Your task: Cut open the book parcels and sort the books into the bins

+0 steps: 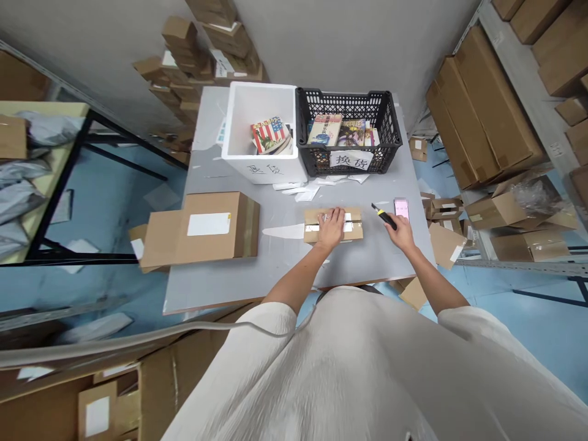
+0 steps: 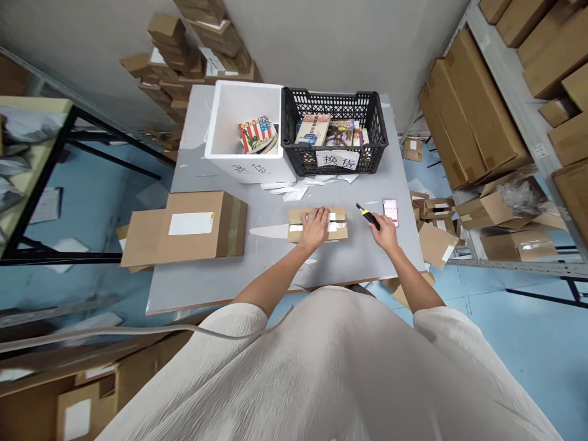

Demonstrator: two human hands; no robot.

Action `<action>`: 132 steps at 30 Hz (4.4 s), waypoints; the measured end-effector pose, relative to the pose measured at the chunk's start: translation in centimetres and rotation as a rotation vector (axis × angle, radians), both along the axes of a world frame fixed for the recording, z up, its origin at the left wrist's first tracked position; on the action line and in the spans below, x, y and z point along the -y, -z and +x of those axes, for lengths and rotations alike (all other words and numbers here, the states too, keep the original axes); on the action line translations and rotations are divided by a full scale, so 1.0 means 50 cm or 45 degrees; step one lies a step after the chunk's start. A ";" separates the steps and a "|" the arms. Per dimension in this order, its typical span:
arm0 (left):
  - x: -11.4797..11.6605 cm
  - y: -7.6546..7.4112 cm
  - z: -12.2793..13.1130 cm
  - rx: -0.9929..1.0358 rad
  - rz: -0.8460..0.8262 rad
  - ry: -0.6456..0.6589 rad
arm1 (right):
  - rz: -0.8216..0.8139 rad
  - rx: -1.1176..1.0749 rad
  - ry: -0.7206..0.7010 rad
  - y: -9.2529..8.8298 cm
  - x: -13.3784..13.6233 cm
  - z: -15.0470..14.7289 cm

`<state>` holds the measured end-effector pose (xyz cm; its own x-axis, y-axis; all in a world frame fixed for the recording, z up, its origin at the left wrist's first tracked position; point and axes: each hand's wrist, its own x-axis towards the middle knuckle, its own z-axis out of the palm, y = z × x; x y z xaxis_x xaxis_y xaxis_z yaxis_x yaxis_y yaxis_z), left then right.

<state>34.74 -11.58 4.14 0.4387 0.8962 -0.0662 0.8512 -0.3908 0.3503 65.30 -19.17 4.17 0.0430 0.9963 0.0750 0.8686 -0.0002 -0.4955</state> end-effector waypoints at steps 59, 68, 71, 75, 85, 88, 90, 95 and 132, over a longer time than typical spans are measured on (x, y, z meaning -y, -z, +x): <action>0.100 -0.026 0.099 -0.035 -0.240 -0.137 | -0.270 -0.357 -0.101 0.004 -0.246 -0.145; 0.051 -0.034 0.025 -0.110 -0.330 0.198 | -0.273 -0.431 0.031 0.021 -0.180 -0.104; 0.018 -0.035 -0.014 -0.133 -0.338 0.363 | -0.287 -0.480 0.061 0.017 -0.146 -0.090; -0.019 -0.032 -0.057 -0.206 -0.287 0.495 | -0.362 -0.536 0.108 0.012 -0.108 -0.098; -0.036 -0.038 -0.097 -0.176 -0.201 0.454 | -0.653 -0.979 0.046 0.006 -0.045 -0.150; -0.036 -0.046 -0.068 -0.148 -0.173 0.433 | -0.632 -0.893 0.055 -0.012 -0.046 -0.120; -0.036 -0.049 -0.047 -0.149 -0.165 0.441 | -0.625 -0.803 0.036 -0.025 -0.050 -0.093; -0.039 -0.040 -0.010 -0.180 -0.172 0.433 | -0.566 -0.679 0.021 -0.049 -0.056 -0.036; -0.015 -0.019 -0.011 -0.159 -0.129 0.407 | -0.963 -0.427 -0.275 -0.047 -0.096 0.022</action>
